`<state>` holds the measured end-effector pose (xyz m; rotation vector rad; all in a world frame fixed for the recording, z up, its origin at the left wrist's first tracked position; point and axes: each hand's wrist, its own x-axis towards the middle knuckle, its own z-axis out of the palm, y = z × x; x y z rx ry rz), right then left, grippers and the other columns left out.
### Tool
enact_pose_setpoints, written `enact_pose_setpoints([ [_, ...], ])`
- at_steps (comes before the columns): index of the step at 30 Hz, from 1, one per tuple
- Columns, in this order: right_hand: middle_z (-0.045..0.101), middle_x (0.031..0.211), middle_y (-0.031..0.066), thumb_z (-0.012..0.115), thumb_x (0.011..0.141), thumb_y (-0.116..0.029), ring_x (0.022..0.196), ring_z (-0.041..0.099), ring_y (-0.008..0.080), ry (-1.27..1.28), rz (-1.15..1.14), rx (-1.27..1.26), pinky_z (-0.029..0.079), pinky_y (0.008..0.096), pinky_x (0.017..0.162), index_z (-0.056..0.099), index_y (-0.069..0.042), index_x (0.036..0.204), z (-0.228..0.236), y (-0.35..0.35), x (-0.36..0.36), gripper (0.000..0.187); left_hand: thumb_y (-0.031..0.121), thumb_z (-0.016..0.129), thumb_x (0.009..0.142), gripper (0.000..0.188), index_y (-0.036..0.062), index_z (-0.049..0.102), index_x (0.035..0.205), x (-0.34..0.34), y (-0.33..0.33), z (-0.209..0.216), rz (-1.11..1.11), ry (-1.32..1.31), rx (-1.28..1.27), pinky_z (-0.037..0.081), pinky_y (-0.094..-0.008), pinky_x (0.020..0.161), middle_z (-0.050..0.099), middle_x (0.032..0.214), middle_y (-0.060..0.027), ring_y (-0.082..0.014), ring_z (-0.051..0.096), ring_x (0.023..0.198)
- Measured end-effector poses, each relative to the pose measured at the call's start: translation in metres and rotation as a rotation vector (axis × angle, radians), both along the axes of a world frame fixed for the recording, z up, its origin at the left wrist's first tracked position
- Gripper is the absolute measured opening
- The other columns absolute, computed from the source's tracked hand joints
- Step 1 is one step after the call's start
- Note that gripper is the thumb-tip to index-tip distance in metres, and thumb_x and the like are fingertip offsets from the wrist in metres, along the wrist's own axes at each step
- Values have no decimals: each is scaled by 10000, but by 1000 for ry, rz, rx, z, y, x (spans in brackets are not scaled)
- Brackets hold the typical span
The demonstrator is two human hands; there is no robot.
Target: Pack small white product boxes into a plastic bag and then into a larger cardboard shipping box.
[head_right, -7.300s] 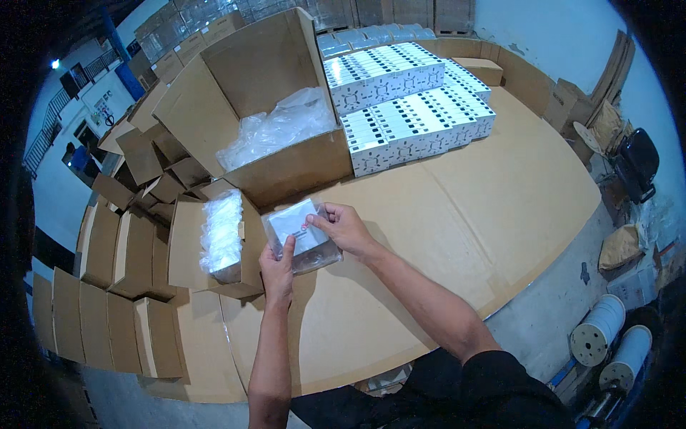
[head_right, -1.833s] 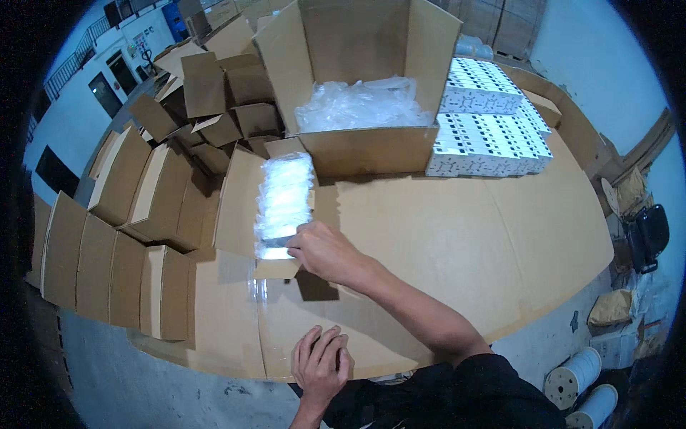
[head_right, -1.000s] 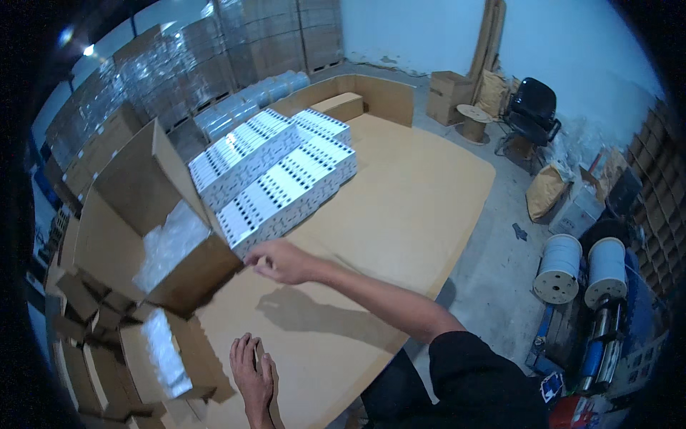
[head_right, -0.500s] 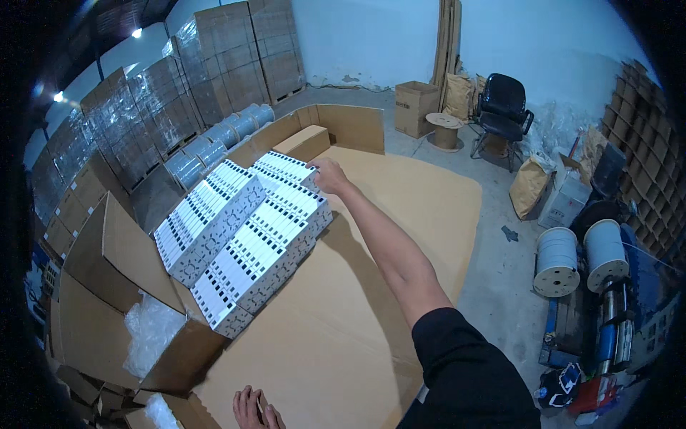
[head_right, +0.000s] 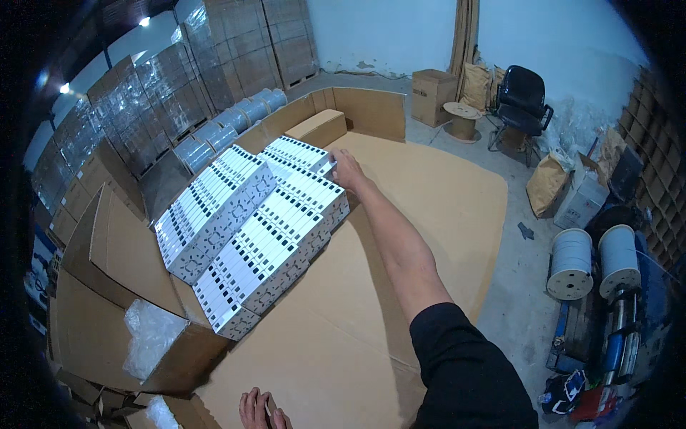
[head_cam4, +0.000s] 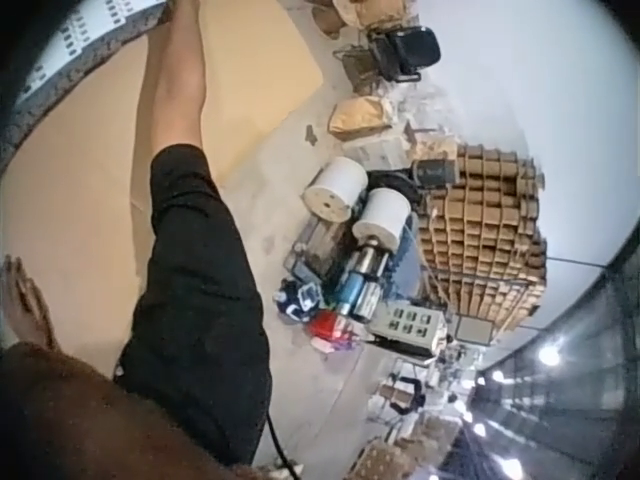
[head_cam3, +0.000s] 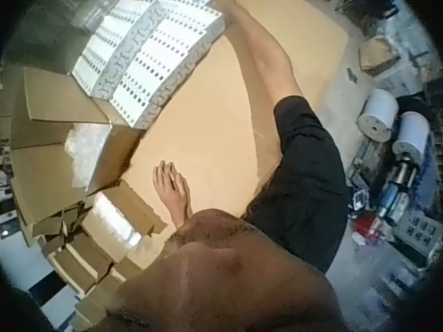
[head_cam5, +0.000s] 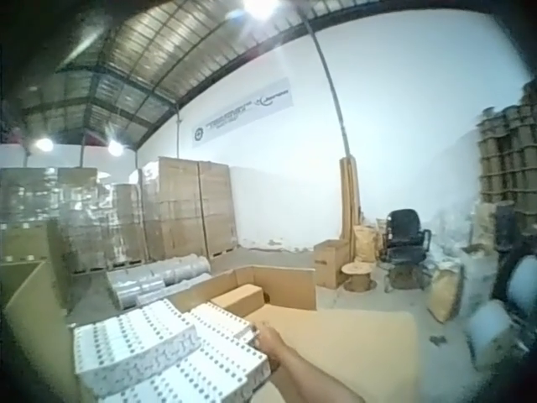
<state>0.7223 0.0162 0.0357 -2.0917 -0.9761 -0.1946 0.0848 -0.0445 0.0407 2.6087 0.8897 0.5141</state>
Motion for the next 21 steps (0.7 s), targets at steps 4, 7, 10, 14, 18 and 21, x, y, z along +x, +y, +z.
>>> enact_pose_setpoints([
  [4, 596, 1136, 159, 658, 789, 38, 1151, 556, 387, -60, 21, 111, 451, 458, 990, 628, -125, 1145, -14, -6, 7, 392, 118, 573, 979, 312, 21, 609, 1273, 0, 1, -4, -13, -20, -20, 349, -550, 1124, 545, 1406, -218, -459, 429, 1345],
  [7, 601, 1113, 158, 649, 787, 56, 1133, 569, 373, -74, 46, 43, 458, 448, 993, 677, -99, 1056, -13, -11, 1, 312, 118, 575, 980, 323, 25, 604, 1287, -2, 0, -4, 5, -14, -30, 350, -549, 1126, 540, 1413, -214, -458, 428, 1347],
  [10, 592, 1134, 161, 656, 797, 47, 1111, 594, 378, -45, 15, 46, 500, 439, 966, 701, -100, 1019, -11, -25, -5, 270, 128, 576, 984, 335, 28, 597, 1303, -4, -1, -5, -12, -11, 7, 347, -546, 1131, 535, 1421, -212, -456, 427, 1351],
  [14, 597, 1072, 164, 592, 753, 98, 1023, 606, 387, -131, -35, 177, 517, 452, 898, 675, -77, 981, -10, -59, -14, 299, 140, 576, 990, 347, 32, 590, 1320, -7, -3, -8, -17, -25, 10, 341, -545, 1139, 527, 1433, -210, -452, 426, 1355],
  [18, 617, 1068, 161, 609, 745, 105, 1023, 614, 386, -137, -71, 189, 517, 457, 888, 673, -70, 997, -7, -99, -35, 313, 105, 613, 929, 370, 44, 603, 1293, -8, -2, -17, 10, -39, -17, 323, -541, 1155, 538, 1423, -192, -439, 417, 1374],
  [21, 623, 1053, 164, 643, 760, 74, 1019, 620, 382, -91, -115, 225, 520, 446, 888, 682, -75, 1017, 1, -130, -66, 300, 59, 636, 878, 373, 47, 622, 1250, -9, -6, -18, 48, -63, -44, 313, -521, 1171, 548, 1415, -175, -421, 418, 1384],
])
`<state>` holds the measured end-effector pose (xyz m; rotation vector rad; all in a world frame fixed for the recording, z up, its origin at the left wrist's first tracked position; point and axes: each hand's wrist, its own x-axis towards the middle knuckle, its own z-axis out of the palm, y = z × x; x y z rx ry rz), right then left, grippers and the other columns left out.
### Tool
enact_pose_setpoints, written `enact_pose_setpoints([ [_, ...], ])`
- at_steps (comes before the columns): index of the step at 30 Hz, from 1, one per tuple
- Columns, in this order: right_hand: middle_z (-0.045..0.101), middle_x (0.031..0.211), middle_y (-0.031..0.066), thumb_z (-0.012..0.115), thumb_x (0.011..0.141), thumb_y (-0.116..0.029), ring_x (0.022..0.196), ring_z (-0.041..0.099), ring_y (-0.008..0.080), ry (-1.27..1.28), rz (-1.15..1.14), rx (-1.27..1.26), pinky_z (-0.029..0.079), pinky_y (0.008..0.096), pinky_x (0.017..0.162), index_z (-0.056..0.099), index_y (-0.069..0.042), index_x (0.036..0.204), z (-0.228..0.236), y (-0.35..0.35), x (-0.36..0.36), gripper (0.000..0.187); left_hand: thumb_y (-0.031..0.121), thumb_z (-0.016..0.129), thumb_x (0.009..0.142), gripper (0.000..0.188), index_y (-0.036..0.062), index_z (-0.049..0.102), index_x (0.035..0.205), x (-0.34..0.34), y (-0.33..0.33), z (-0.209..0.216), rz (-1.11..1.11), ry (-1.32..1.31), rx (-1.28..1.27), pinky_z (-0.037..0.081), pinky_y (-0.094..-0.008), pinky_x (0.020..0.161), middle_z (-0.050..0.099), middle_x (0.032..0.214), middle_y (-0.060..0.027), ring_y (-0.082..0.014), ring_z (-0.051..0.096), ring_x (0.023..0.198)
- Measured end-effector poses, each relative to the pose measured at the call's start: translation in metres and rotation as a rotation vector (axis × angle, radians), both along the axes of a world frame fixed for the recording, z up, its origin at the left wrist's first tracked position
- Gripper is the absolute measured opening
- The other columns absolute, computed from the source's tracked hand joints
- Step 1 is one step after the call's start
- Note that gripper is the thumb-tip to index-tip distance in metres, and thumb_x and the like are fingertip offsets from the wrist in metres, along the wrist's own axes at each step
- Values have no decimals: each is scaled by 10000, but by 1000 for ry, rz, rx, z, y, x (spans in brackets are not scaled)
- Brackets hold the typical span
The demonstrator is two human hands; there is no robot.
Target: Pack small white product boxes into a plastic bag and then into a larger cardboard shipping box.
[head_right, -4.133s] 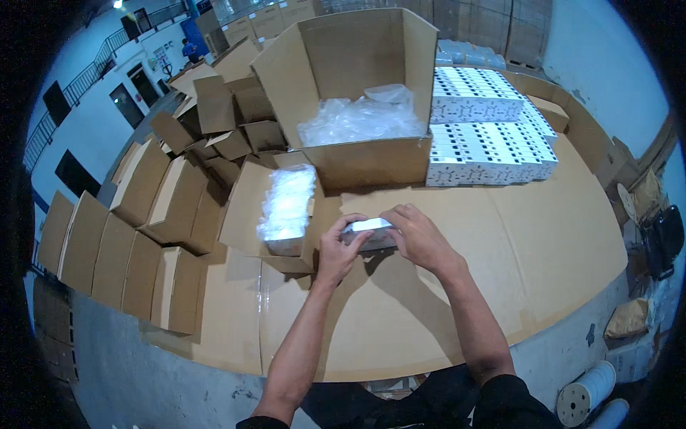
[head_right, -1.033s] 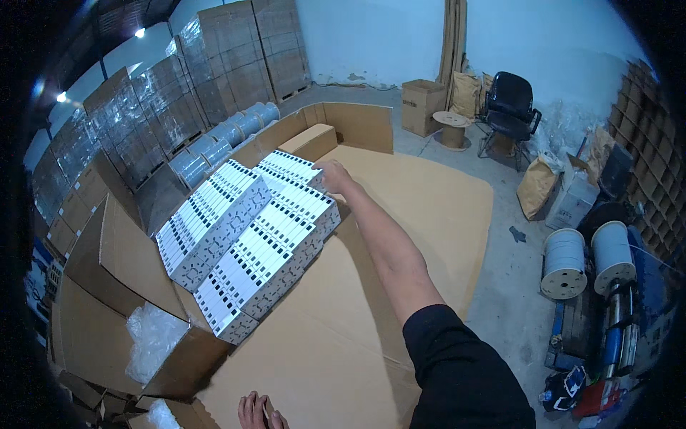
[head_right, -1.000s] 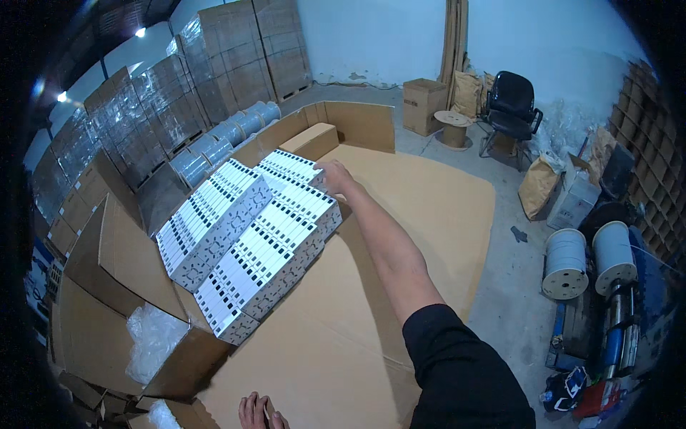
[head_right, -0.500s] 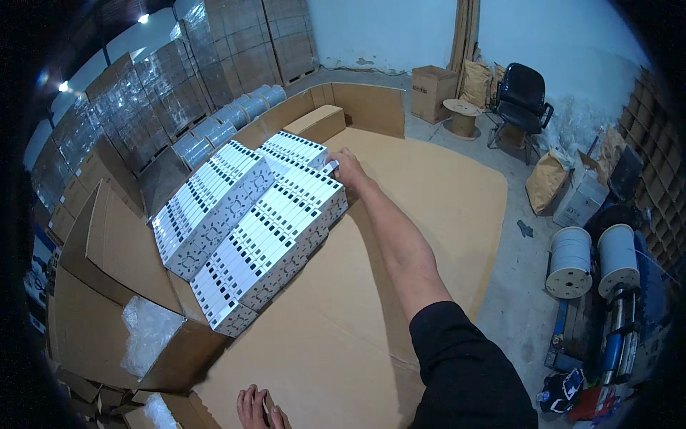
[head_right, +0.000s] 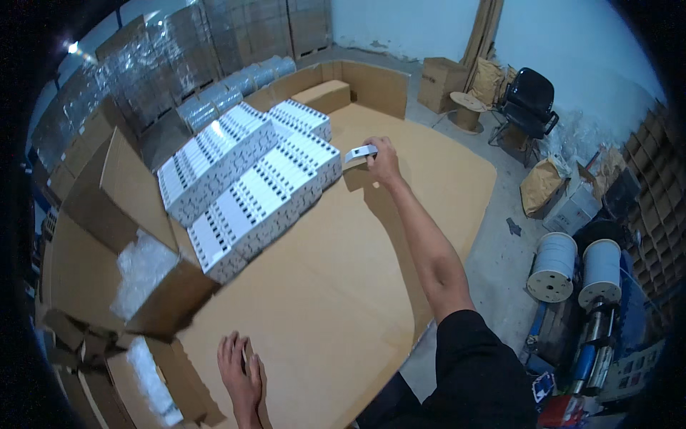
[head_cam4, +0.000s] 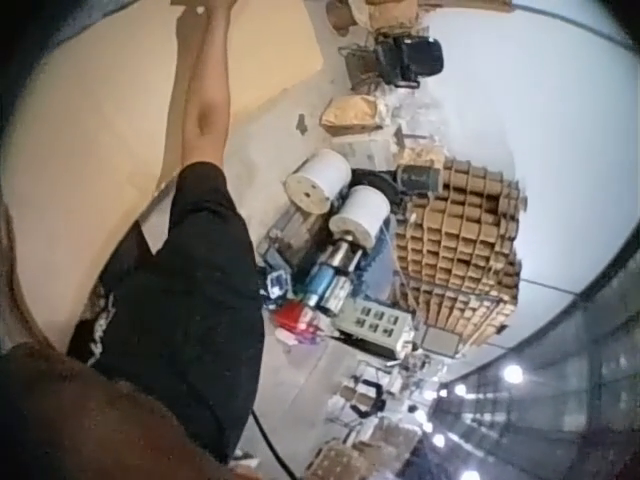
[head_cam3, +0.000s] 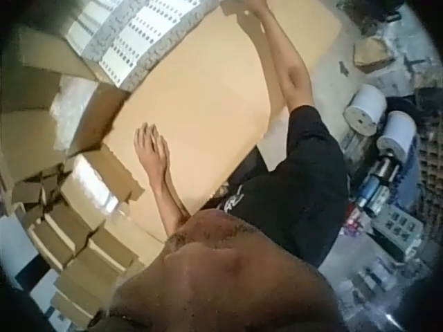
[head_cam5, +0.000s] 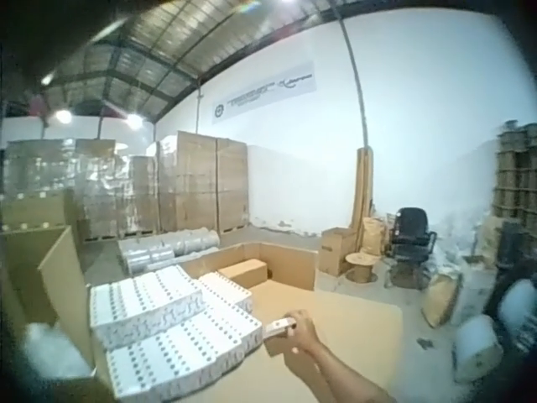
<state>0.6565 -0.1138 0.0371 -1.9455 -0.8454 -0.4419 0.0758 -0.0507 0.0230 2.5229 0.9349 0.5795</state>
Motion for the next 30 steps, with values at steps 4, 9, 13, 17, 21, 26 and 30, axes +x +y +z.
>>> enact_pose_setpoints([
  [4, 632, 1054, 157, 676, 788, 32, 983, 641, 346, 34, 47, -16, 541, 414, 859, 698, -64, 1041, 4, -20, -53, 272, 66, 633, 897, 361, 40, 618, 1256, -2, 3, 4, -10, -26, 10, 323, -503, 1172, 545, 1425, -167, -402, 425, 1388],
  [9, 640, 1055, 112, 711, 811, 1, 889, 670, 223, 97, 132, -93, 568, 316, 776, 709, -56, 1083, 11, -26, -136, 277, 70, 671, 885, 389, 38, 613, 1269, -7, 2, -2, -6, -65, -23, 348, -488, 1159, 558, 1403, -151, -378, 445, 1370],
  [13, 640, 1045, 92, 720, 807, -3, 868, 661, 187, 207, 260, -127, 560, 292, 749, 709, -48, 1094, 23, -11, -225, 291, 71, 668, 910, 373, 22, 603, 1275, -21, 1, -3, 19, -262, -168, 439, -434, 1092, 573, 1356, -160, -345, 519, 1303],
  [17, 633, 987, 106, 709, 786, -18, 794, 653, 214, 210, 457, -48, 537, 306, 678, 712, -52, 1039, 12, 15, -299, 255, 74, 647, 943, 348, 6, 595, 1280, -26, 8, -1, 45, -384, -278, 512, -401, 1004, 608, 1272, -185, -328, 611, 1184],
  [21, 631, 985, 121, 704, 783, -18, 801, 652, 237, 256, 616, -88, 539, 325, 684, 705, -44, 1034, 11, 44, -374, 252, 92, 613, 983, 341, 2, 564, 1309, -30, 14, -2, 116, -487, -362, 530, -370, 952, 683, 1130, -166, -277, 679, 1059],
  [26, 621, 1003, 147, 687, 791, -22, 870, 643, 295, 223, 809, -130, 546, 366, 699, 694, -41, 1043, 9, 69, -445, 253, 206, 520, 1070, 357, 34, 491, 1380, -38, 28, -7, 199, -782, -665, 556, -323, 857, 706, 1007, -129, -163, 697, 948],
  [30, 578, 1127, 137, 692, 790, -14, 903, 646, 261, 277, 947, -9, 560, 351, 716, 681, -26, 1043, 8, 69, -469, 253, 235, 513, 1078, 292, 45, 526, 1300, -50, 47, -25, 283, -1009, -734, 555, -283, 787, 679, 994, -95, -122, 653, 893],
])
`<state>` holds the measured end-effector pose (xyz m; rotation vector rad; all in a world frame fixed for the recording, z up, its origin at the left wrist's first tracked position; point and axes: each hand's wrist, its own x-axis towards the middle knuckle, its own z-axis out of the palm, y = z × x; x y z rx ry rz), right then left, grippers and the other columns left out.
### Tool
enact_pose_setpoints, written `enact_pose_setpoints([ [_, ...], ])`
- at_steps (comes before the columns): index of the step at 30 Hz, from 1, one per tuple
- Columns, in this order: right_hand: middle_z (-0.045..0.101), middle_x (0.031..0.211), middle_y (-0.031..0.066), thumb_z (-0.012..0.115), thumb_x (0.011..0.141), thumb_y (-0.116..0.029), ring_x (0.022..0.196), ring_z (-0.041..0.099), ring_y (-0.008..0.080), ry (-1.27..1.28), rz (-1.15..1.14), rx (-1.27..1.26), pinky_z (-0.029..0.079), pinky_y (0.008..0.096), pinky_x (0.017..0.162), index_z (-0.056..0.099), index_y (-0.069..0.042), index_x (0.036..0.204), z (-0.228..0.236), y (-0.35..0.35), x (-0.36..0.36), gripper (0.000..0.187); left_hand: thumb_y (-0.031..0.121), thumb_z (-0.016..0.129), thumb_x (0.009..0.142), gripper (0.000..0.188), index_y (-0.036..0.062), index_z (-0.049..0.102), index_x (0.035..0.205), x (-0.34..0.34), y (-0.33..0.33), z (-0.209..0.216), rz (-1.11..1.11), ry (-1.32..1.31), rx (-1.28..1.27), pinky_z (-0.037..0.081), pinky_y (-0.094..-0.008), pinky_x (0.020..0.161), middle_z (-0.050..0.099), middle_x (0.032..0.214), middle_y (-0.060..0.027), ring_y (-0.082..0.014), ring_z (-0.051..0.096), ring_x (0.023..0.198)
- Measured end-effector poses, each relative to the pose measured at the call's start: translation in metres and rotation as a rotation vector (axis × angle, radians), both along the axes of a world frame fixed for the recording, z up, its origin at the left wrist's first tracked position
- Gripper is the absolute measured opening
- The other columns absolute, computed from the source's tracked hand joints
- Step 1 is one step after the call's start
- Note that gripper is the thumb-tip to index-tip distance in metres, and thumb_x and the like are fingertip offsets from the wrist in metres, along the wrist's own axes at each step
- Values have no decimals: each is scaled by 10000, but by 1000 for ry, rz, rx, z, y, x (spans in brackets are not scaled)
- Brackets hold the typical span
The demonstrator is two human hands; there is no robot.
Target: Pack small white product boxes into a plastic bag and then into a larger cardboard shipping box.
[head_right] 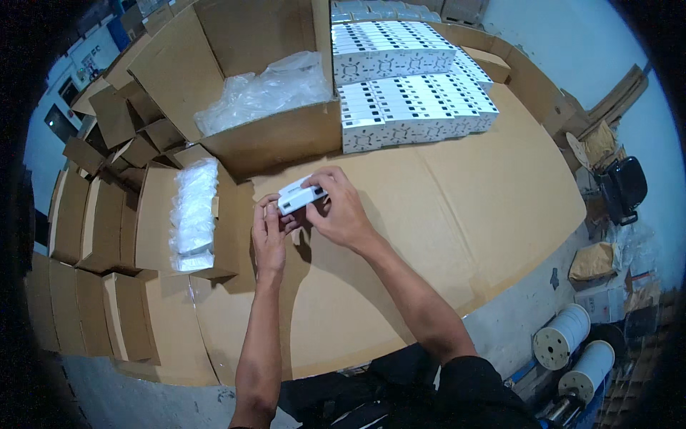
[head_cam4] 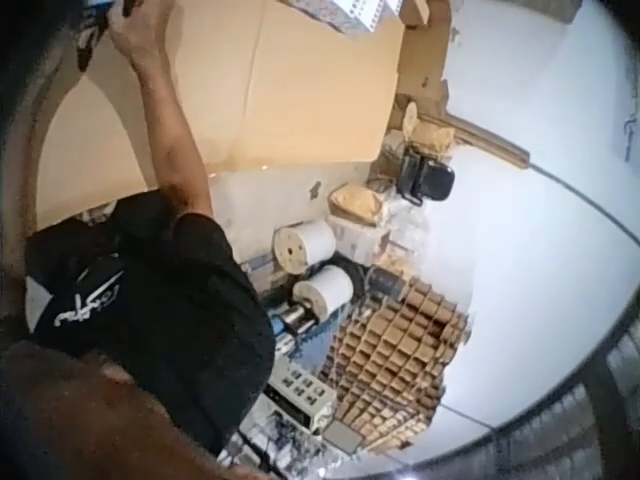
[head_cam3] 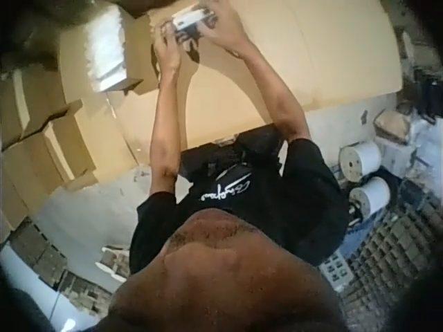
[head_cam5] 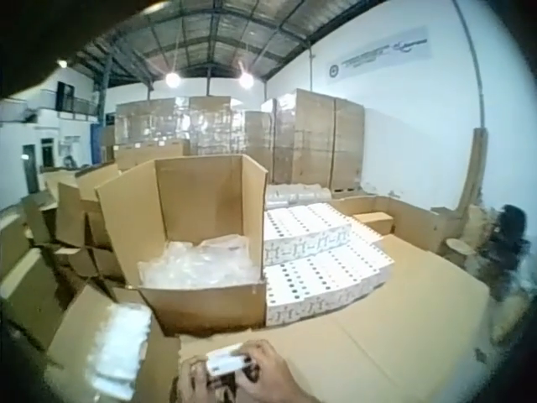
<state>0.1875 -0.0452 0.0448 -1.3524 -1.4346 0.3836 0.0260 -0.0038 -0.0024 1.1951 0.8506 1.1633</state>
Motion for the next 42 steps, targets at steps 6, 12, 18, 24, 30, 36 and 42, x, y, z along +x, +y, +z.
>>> enact_pose_setpoints([
  [6, 635, 1124, 164, 658, 898, 7, 964, 683, 216, 373, 88, -77, 558, 316, 777, 620, -9, 1058, -42, 10, 14, 166, 55, 589, 1003, 298, 32, 540, 1296, 7, 18, -3, 96, 62, 165, 548, -334, 872, 689, 1138, -126, -179, 666, 989],
  [12, 687, 974, 162, 653, 885, 52, 973, 705, 253, 223, -5, -117, 549, 365, 841, 504, 6, 1122, -40, 15, 20, 284, -11, 599, 964, 404, 2, 515, 1360, 1, 19, -7, 120, 360, 339, 551, -363, 932, 684, 1220, -177, -226, 686, 1087],
  [18, 684, 1058, 182, 656, 871, 61, 1036, 701, 290, 249, 35, -171, 540, 388, 909, 482, 8, 1157, -39, 12, 26, 339, -24, 592, 958, 403, -10, 515, 1353, 4, 12, 7, 83, 499, 275, 560, -371, 936, 685, 1217, -195, -253, 690, 1111],
  [24, 666, 1133, 198, 619, 840, 82, 1118, 676, 289, 186, 61, -155, 537, 385, 959, 485, 20, 1243, -43, 10, 26, 430, -11, 606, 948, 450, 5, 493, 1384, 2, 10, 8, 83, 527, 272, 528, -408, 998, 669, 1246, -206, -293, 674, 1149],
  [30, 662, 1155, 199, 485, 818, 118, 1133, 671, 293, 220, 40, -97, 539, 378, 975, 481, 21, 1296, -47, 10, 34, 488, 107, 619, 957, 553, -8, 419, 1459, 1, 5, 16, 195, 443, 368, 395, -405, 1133, 586, 1375, -205, -275, 546, 1319],
  [36, 656, 1143, 166, 441, 839, 129, 1046, 695, 230, 274, -139, -41, 558, 329, 910, 536, 41, 1215, -65, 14, 36, 399, 53, 591, 953, 303, -13, 582, 1249, 5, 23, 61, 398, 451, 603, 465, -400, 1029, 642, 1181, -144, -257, 615, 1141],
  [42, 683, 1051, 143, 465, 860, 110, 987, 711, 196, 268, -207, -78, 583, 307, 831, 576, 49, 1149, -58, 8, 37, 316, 37, 685, 868, 273, 8, 618, 1131, 58, 118, 144, 364, 502, 798, 486, -425, 947, 645, 1096, -155, -334, 609, 1067],
])
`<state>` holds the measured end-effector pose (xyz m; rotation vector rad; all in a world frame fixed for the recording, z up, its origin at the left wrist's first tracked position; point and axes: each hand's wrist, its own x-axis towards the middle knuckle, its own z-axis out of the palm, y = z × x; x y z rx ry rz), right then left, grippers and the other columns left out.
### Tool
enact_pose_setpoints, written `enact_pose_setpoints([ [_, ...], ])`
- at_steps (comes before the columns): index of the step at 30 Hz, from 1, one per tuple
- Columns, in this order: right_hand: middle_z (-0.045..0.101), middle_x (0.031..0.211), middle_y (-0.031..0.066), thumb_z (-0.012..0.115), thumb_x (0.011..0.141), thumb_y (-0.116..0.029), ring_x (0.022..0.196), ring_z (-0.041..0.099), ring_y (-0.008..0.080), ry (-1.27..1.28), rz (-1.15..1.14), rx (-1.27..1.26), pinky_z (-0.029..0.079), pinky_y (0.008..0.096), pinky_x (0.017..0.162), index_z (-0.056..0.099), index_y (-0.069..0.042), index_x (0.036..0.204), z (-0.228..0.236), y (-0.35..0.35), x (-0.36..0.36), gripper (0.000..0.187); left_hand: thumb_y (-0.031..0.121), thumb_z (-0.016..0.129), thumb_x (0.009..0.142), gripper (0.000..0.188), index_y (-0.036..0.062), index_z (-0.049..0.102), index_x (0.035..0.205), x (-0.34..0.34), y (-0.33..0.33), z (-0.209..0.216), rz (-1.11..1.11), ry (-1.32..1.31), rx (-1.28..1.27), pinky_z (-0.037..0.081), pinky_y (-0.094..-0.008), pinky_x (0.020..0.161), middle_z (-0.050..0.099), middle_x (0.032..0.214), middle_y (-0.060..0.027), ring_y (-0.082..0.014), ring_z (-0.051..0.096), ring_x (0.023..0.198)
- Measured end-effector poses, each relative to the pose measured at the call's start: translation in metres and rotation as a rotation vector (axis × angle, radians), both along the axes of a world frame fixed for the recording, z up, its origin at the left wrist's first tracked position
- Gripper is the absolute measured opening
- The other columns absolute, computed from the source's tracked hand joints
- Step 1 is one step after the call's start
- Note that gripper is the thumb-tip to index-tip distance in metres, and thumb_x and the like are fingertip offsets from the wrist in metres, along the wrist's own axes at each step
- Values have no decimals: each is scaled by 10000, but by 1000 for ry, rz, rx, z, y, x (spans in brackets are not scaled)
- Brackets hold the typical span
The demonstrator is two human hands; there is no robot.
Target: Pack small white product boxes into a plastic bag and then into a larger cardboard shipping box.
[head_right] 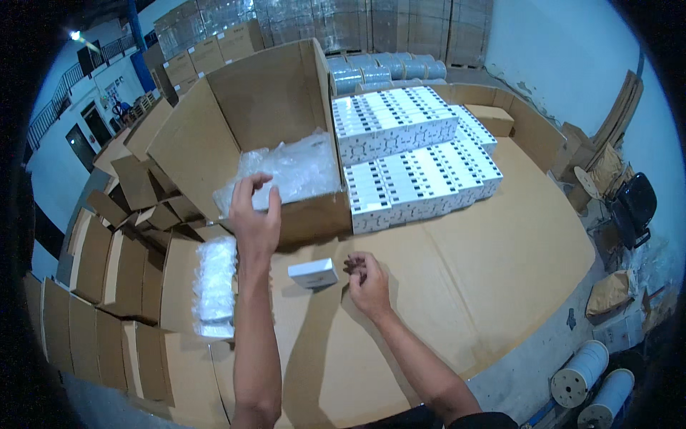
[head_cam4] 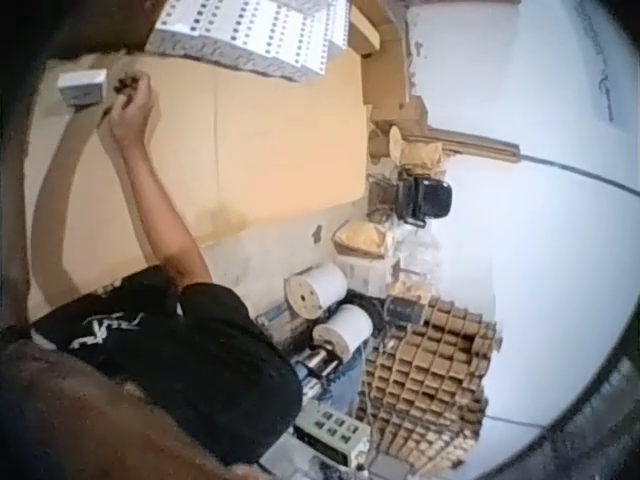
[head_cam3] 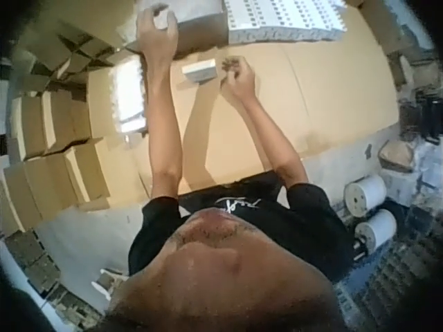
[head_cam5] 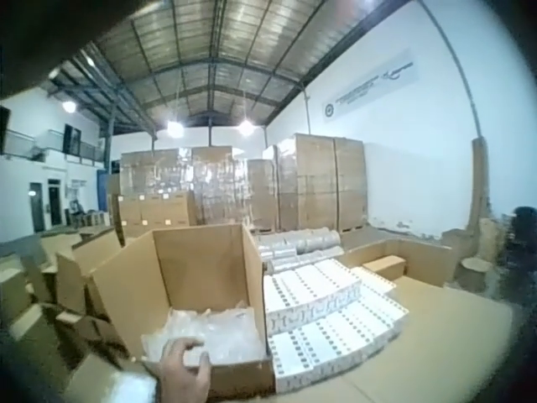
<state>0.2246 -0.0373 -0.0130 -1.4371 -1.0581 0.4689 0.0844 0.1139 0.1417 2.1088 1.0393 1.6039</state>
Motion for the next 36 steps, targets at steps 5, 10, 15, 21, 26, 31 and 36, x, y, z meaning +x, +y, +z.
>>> enact_pose_setpoints([
  [5, 700, 1040, 155, 478, 862, 69, 900, 738, 229, 17, -36, -5, 587, 326, 784, 593, 12, 1134, -9, 2, -3, 301, 36, 776, 789, 414, 35, 607, 1166, 39, 110, 16, -48, 239, 11, 475, -455, 981, 629, 1163, -156, -362, 576, 1136],
  [10, 705, 1030, 150, 487, 860, 80, 912, 740, 224, 19, -25, 22, 595, 326, 788, 604, 20, 1109, -6, 2, -7, 282, 126, 914, 652, 688, 75, 569, 1245, 52, 211, -27, -153, 636, -13, 480, -476, 1019, 604, 1233, -148, -390, 556, 1191],
  [15, 709, 1033, 151, 490, 860, 97, 920, 741, 223, 41, -46, 4, 601, 325, 800, 608, 27, 1077, -2, 2, -4, 257, 200, 882, 698, 539, 60, 699, 1185, 73, 245, -45, -183, 722, -95, 505, -471, 957, 684, 1192, -178, -380, 630, 1135],
  [21, 715, 1037, 135, 501, 865, 95, 886, 738, 209, 51, -43, -14, 596, 314, 779, 609, 35, 1034, 6, 2, -5, 209, 126, 802, 802, 269, 4, 731, 1032, 77, 257, -43, -210, 570, -199, 555, -409, 825, 737, 993, -210, -391, 705, 932],
  [26, 719, 1012, 129, 510, 867, 87, 880, 735, 200, 35, -44, 0, 582, 306, 756, 618, 23, 1035, 4, 0, -5, 210, 114, 772, 839, 236, 18, 737, 1052, 64, 235, -10, -215, 373, -128, 554, -391, 809, 750, 967, -185, -305, 731, 892],
  [31, 712, 971, 126, 506, 873, 71, 882, 730, 197, 68, -55, 37, 574, 302, 744, 618, 20, 1034, -10, 3, -3, 203, 189, 788, 871, 265, 32, 740, 1079, 35, 194, 35, -218, 109, -181, 550, -341, 804, 759, 922, -109, -190, 717, 839],
  [36, 697, 937, 114, 510, 883, 57, 846, 715, 175, 99, -60, 54, 573, 298, 730, 605, 13, 1055, -16, 3, -3, 201, 171, 736, 931, 257, -13, 708, 1106, -4, 98, 68, -370, -160, -249, 526, -298, 823, 732, 992, -74, -156, 688, 865],
])
